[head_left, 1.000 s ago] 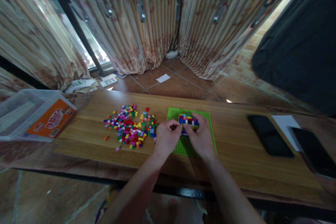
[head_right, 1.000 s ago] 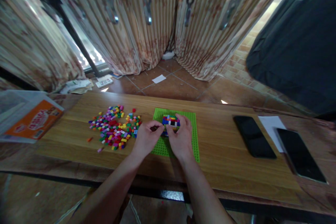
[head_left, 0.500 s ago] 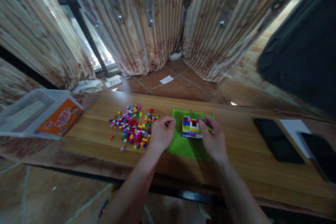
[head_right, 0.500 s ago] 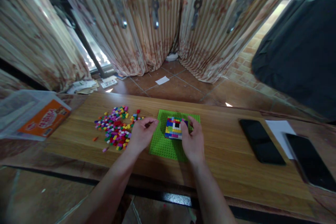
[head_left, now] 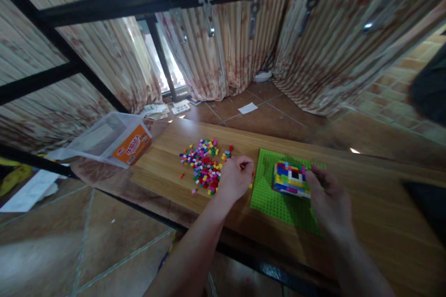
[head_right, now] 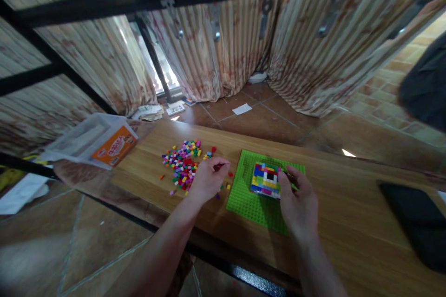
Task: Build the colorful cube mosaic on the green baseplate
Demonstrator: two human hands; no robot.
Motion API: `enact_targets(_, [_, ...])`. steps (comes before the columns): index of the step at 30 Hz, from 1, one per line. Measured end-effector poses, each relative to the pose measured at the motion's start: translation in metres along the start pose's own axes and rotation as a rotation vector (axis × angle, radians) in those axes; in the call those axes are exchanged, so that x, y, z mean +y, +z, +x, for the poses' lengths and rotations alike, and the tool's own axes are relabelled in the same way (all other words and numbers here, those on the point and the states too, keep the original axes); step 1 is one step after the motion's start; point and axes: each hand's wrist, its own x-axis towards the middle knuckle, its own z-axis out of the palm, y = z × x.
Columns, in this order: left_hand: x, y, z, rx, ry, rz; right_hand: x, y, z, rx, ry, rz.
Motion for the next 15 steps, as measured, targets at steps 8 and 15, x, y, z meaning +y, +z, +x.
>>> enact_targets(8, [-0.028, -0.054, 0.01, -0.054, -0.038, 0.365, 0.003, -0.001, 0.002, -0.019, 0.007, -0.03])
enact_targets(15, [-0.041, -0.078, 0.006, -0.191, -0.005, 0.557, 0.007, -0.001, 0.003, -0.033, -0.01, -0.009])
